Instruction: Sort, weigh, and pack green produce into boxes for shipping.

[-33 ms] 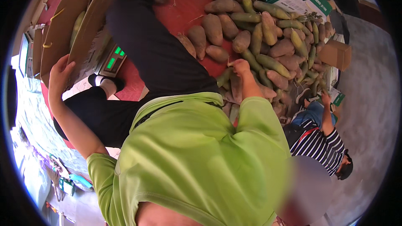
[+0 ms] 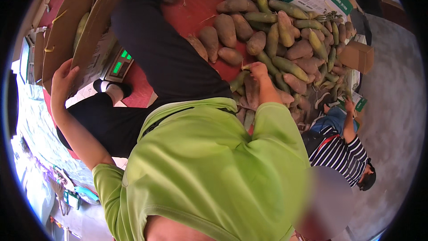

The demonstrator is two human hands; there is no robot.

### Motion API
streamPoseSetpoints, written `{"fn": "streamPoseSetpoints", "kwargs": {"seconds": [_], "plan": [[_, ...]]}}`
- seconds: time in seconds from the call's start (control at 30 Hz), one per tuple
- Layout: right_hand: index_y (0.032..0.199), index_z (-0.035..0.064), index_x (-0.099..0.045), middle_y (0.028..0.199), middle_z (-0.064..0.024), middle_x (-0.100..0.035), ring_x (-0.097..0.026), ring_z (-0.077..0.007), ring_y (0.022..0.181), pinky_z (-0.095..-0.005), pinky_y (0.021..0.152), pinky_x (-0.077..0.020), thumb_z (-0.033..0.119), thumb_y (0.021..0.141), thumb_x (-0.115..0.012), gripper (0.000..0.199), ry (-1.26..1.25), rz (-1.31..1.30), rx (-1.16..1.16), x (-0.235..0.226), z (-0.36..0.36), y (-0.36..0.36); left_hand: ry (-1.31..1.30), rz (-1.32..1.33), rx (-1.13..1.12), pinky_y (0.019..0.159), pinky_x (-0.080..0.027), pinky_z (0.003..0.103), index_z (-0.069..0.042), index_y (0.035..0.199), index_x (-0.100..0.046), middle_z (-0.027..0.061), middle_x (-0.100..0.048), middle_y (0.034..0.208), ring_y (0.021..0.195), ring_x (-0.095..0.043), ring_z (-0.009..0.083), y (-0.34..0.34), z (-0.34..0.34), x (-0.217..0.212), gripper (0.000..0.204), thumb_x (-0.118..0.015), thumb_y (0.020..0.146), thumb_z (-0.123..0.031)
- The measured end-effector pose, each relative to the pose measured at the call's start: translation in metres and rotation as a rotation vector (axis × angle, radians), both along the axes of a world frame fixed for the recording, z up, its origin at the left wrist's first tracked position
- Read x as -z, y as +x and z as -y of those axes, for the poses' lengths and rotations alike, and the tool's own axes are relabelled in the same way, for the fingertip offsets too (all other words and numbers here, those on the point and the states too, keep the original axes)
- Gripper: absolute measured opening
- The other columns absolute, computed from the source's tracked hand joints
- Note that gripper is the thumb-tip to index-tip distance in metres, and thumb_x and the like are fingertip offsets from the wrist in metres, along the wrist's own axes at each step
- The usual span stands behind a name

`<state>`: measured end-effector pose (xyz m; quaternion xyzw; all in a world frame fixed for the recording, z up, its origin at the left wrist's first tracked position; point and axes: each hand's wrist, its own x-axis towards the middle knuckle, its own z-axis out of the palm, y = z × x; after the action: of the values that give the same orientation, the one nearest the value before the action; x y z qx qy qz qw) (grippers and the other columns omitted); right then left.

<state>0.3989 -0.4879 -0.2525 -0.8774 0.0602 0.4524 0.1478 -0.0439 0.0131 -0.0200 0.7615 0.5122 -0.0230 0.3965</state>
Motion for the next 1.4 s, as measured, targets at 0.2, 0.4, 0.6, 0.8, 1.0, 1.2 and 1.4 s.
{"fn": "streamPoseSetpoints", "kwargs": {"seconds": [0.2,0.4,0.6,0.8,1.0,1.2,1.4], "plan": [[0.094,0.0116,-0.064,0.077,-0.0011,-0.063,-0.060,-0.0140,0.062,-0.0302,0.047,-0.0443,0.012,0.081,-0.058,0.015,-0.018,0.165,0.033,-0.001,0.029,0.024,-0.031,0.028,0.015,0.086,-0.045,0.029,0.003,0.119,-0.057,0.0123,-0.066,0.105,0.094,-0.061,0.0168,0.003,-0.003,-0.001,0.038,-0.063,0.085,-0.014],[0.102,0.0092,-0.065,0.094,-0.0162,-0.067,-0.063,-0.0312,0.095,-0.0393,0.084,-0.0489,0.019,0.079,-0.062,0.025,-0.076,0.363,-0.405,0.017,0.027,0.007,-0.052,0.062,-0.003,0.087,-0.045,0.028,0.003,0.119,-0.057,0.0123,-0.066,0.106,0.095,-0.061,0.0170,0.004,-0.003,-0.002,0.039,-0.064,0.086,-0.016],[0.099,0.0040,-0.064,0.100,-0.0190,-0.065,-0.060,-0.0344,0.098,-0.0389,0.087,-0.0469,0.020,0.075,-0.063,0.028,-0.029,0.300,-0.603,0.046,-0.011,-0.015,-0.039,0.018,-0.036,0.087,-0.045,0.027,0.003,0.120,-0.056,0.0117,-0.065,0.107,0.096,-0.060,0.0156,0.000,0.002,-0.011,0.041,-0.065,0.085,-0.016],[0.109,0.0154,-0.050,0.084,-0.0115,-0.065,-0.066,-0.0261,0.074,-0.0437,0.054,-0.0469,0.019,0.088,-0.054,0.021,-0.101,-0.232,-0.060,0.055,-0.029,-0.025,-0.023,0.055,-0.025,0.082,-0.046,0.027,0.005,0.116,-0.058,0.0099,-0.066,0.099,0.091,-0.060,0.0137,0.008,0.007,-0.010,0.040,-0.067,0.083,-0.017],[0.107,0.0194,-0.050,0.076,-0.0078,-0.060,-0.059,-0.0204,0.051,-0.0344,0.040,-0.0394,0.014,0.090,-0.051,0.017,-0.103,-0.227,-0.025,0.065,-0.023,-0.031,-0.026,0.041,-0.065,0.081,-0.047,0.029,0.004,0.115,-0.059,0.0114,-0.067,0.095,0.088,-0.062,0.0157,0.010,0.012,-0.014,0.041,-0.068,0.081,-0.019],[0.082,0.0061,-0.059,0.069,-0.0083,-0.056,-0.057,-0.0216,0.049,-0.0353,0.035,-0.0389,0.017,0.092,-0.046,0.020,0.365,0.217,-0.599,0.144,0.067,0.028,0.013,0.047,-0.002,0.080,-0.048,0.031,0.003,0.114,-0.060,0.0152,-0.067,0.095,0.088,-0.064,0.0196,0.023,0.002,-0.003,0.044,-0.069,0.078,-0.022],[0.078,0.0014,-0.057,0.060,-0.0073,-0.053,-0.053,-0.0199,0.045,-0.0340,0.036,-0.0398,0.019,0.093,-0.039,0.029,0.150,0.163,-0.724,0.149,0.119,0.055,0.096,0.034,0.016,0.080,-0.049,0.034,0.002,0.114,-0.060,0.0191,-0.067,0.099,0.090,-0.065,0.0257,0.022,0.000,0.008,0.045,-0.069,0.078,-0.022]]}}
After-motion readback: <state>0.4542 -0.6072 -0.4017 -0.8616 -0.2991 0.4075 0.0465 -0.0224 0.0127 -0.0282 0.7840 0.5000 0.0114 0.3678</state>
